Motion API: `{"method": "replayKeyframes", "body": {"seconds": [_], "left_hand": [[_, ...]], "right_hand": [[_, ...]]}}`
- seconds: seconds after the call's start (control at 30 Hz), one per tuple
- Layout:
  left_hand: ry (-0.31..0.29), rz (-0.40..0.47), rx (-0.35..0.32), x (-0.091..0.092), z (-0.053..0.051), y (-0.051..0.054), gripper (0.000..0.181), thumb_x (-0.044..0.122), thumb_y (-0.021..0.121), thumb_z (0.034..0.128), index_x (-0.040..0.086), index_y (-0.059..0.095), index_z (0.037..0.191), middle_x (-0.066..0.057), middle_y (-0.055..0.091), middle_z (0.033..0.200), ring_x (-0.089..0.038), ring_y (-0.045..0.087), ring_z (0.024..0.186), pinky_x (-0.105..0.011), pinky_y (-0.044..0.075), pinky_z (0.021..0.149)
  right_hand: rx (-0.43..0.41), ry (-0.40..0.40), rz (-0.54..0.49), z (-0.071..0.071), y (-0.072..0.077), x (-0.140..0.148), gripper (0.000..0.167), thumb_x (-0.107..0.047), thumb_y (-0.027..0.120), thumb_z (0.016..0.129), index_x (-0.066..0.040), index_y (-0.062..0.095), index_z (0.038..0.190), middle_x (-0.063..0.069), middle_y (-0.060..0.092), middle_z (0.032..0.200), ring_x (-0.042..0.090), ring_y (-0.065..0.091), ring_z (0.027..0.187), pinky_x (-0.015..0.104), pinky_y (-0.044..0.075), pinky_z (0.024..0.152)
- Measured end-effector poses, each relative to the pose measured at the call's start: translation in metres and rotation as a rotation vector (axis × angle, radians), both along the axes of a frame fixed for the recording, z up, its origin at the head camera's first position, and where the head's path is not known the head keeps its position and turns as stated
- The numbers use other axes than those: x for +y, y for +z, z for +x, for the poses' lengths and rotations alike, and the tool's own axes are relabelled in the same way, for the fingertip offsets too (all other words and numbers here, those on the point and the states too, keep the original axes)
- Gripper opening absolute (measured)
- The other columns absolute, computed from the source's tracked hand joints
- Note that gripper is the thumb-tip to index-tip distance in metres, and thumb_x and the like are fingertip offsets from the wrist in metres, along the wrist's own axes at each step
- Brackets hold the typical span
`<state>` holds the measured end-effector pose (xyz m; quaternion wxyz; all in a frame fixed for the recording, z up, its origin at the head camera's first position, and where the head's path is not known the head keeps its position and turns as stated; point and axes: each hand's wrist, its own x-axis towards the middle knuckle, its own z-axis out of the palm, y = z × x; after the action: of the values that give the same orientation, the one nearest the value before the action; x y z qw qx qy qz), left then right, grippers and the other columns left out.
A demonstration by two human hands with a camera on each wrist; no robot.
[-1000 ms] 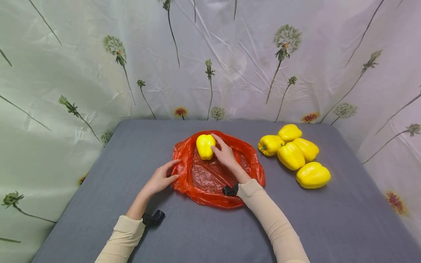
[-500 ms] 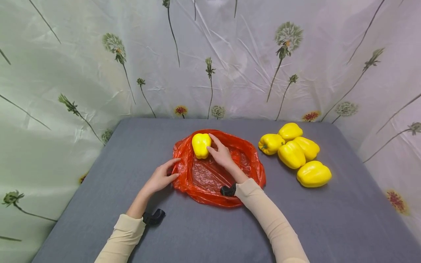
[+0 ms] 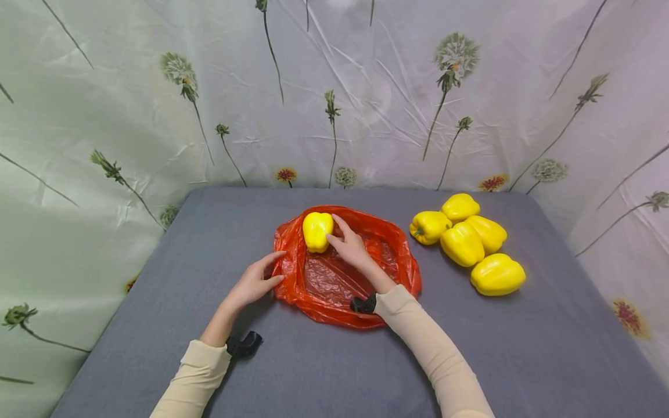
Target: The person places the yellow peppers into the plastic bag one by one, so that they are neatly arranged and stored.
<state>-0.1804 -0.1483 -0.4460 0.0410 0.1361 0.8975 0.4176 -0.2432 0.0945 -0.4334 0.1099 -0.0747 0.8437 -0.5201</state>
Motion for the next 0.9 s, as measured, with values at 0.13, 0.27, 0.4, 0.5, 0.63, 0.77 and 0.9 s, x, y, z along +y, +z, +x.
{"method": "replayKeyframes", "body": {"seconds": [0.13,0.27,0.4,0.5,0.63,0.77,0.9], "left_hand": [[-0.005,0.007,-0.015,-0.001,0.001,0.000,0.055,0.010,0.061,0.0865,0.006,0.044,0.138,-0.019,0.048,0.140,-0.037,0.043,0.132,-0.052,0.035,0.109],[-0.008,0.011,-0.020,-0.001,0.000,0.001,0.055,0.010,0.061,0.0868,0.006,0.043,0.138,-0.019,0.047,0.141,-0.037,0.042,0.133,-0.052,0.035,0.110],[-0.006,0.010,-0.022,-0.001,-0.001,0.001,0.055,0.010,0.061,0.0870,0.007,0.043,0.139,-0.019,0.047,0.142,-0.037,0.042,0.133,-0.052,0.035,0.110],[-0.005,0.007,-0.028,-0.001,0.000,0.000,0.055,0.010,0.060,0.0871,0.007,0.043,0.139,-0.019,0.047,0.142,-0.037,0.042,0.133,-0.053,0.034,0.110],[-0.005,0.001,-0.032,-0.001,0.000,0.000,0.055,0.010,0.060,0.0875,0.007,0.042,0.139,-0.019,0.046,0.142,-0.037,0.041,0.133,-0.053,0.034,0.109],[-0.004,0.000,-0.025,0.000,0.001,0.000,0.054,0.010,0.060,0.0873,0.006,0.043,0.139,-0.020,0.047,0.142,-0.038,0.042,0.133,-0.053,0.035,0.109],[-0.005,0.001,-0.019,0.000,0.001,-0.001,0.054,0.010,0.060,0.0871,0.005,0.043,0.138,-0.020,0.047,0.141,-0.038,0.042,0.133,-0.053,0.035,0.109]], "right_hand": [[0.008,0.021,0.061,0.005,0.008,0.007,0.062,-0.031,0.048,0.097,-0.025,0.018,0.150,0.012,0.031,0.153,0.035,0.043,0.132,0.052,0.043,0.103],[0.020,0.056,0.084,0.012,0.017,0.017,0.062,-0.029,0.048,0.097,-0.023,0.017,0.151,0.016,0.034,0.150,0.036,0.041,0.133,0.053,0.041,0.104],[0.031,0.086,0.085,0.021,0.025,0.028,0.062,-0.027,0.049,0.097,-0.020,0.018,0.150,0.019,0.035,0.149,0.037,0.038,0.135,0.054,0.039,0.105],[0.051,0.109,0.082,0.027,0.028,0.036,0.062,-0.026,0.049,0.097,-0.018,0.019,0.150,0.021,0.034,0.149,0.039,0.037,0.135,0.055,0.039,0.105],[0.065,0.126,0.054,0.036,0.035,0.047,0.061,-0.025,0.048,0.097,-0.015,0.019,0.150,0.024,0.033,0.148,0.040,0.036,0.136,0.055,0.039,0.105],[0.070,0.117,0.023,0.046,0.042,0.061,0.060,-0.024,0.048,0.098,-0.016,0.019,0.150,0.024,0.034,0.147,0.040,0.039,0.134,0.055,0.039,0.105],[0.093,0.099,0.008,0.052,0.047,0.077,0.059,-0.023,0.047,0.098,-0.015,0.019,0.150,0.025,0.034,0.146,0.040,0.043,0.130,0.055,0.041,0.103]]}}
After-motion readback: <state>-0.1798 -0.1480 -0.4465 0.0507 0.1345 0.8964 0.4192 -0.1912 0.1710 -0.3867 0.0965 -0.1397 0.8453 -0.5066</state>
